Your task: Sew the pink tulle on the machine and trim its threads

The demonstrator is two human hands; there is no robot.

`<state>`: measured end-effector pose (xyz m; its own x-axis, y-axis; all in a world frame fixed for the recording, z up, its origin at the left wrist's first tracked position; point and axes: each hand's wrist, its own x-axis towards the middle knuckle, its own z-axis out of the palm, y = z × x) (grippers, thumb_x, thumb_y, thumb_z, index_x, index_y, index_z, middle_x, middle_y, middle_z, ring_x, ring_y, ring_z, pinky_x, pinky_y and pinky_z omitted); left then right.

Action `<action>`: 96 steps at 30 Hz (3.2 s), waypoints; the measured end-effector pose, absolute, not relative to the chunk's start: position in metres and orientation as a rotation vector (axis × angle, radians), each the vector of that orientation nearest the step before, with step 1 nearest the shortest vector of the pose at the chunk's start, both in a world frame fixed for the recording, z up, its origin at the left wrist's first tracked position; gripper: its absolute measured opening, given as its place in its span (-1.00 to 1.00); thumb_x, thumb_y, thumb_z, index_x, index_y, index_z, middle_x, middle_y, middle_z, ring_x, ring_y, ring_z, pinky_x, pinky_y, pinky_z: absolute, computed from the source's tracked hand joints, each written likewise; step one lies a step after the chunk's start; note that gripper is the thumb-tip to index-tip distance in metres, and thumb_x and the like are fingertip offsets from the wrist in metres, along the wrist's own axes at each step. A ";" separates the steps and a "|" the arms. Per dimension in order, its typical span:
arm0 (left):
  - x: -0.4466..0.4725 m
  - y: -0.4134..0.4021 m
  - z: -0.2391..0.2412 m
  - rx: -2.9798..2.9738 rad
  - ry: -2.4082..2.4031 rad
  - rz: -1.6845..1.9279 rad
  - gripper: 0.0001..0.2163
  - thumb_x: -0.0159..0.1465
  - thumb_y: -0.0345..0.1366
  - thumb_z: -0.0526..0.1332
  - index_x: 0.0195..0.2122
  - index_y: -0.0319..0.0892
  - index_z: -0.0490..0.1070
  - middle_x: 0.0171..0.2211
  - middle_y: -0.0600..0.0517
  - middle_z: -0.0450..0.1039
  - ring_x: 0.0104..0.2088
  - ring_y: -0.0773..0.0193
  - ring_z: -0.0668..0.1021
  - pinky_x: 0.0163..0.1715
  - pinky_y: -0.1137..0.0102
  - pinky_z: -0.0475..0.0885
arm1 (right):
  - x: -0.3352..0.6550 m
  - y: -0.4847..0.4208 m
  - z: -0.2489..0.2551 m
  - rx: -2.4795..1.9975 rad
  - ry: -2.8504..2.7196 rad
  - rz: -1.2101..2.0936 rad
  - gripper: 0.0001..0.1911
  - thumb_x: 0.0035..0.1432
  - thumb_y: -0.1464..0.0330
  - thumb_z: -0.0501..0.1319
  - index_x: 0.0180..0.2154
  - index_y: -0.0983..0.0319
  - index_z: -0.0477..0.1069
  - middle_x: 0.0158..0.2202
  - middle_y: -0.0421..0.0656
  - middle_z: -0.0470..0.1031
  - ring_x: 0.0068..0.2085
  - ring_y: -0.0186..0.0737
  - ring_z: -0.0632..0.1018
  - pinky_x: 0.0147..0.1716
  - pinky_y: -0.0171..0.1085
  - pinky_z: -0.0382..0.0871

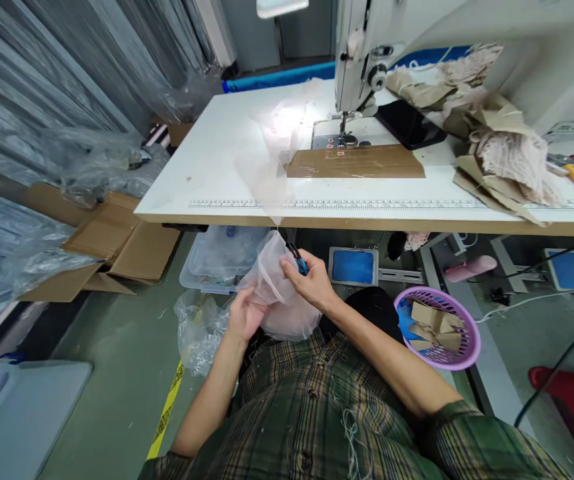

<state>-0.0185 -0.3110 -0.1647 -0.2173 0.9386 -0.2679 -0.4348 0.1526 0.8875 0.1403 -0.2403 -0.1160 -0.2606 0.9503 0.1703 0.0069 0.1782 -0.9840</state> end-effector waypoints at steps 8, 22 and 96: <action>-0.036 -0.298 -0.124 1.480 1.277 1.341 -0.55 0.23 0.08 0.21 0.01 -0.10 0.50 0.25 -0.11 0.25 0.29 -0.05 0.26 0.28 0.09 0.13 | 0.161 -0.295 -0.110 -0.637 -1.857 1.228 -0.87 0.19 0.34 0.22 -0.37 0.26 0.47 -0.54 -0.24 0.39 -0.56 -0.40 0.29 -0.55 -0.37 0.18; -0.023 -0.313 -0.115 1.019 1.229 1.253 -0.66 0.08 -0.03 0.41 -0.32 -0.22 0.57 -0.46 0.06 0.49 -0.51 0.41 0.41 -0.48 0.52 0.29 | 0.179 -0.266 -0.112 -0.889 -1.911 1.383 -0.50 0.38 0.05 -0.07 -0.30 0.25 0.45 -0.49 -0.21 0.36 -0.47 -0.32 0.34 -0.48 -0.33 0.20; -0.031 -0.300 -0.108 1.896 1.791 1.657 -0.75 0.35 -0.20 0.15 -0.03 -0.19 0.45 -0.08 -0.14 0.49 -0.02 0.15 0.53 0.04 0.17 0.44 | 0.130 -0.240 -0.114 -0.988 -1.558 1.088 -0.72 0.15 0.17 0.21 -0.49 0.20 0.32 -0.47 -0.21 0.31 -0.44 -0.30 0.33 -0.44 -0.31 0.26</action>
<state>-0.0313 -0.3000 -0.1083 -0.2460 0.7388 0.6274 0.6830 -0.3272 0.6531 0.1304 -0.2399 -0.1143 -0.2129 0.9442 0.2514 0.0896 0.2750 -0.9573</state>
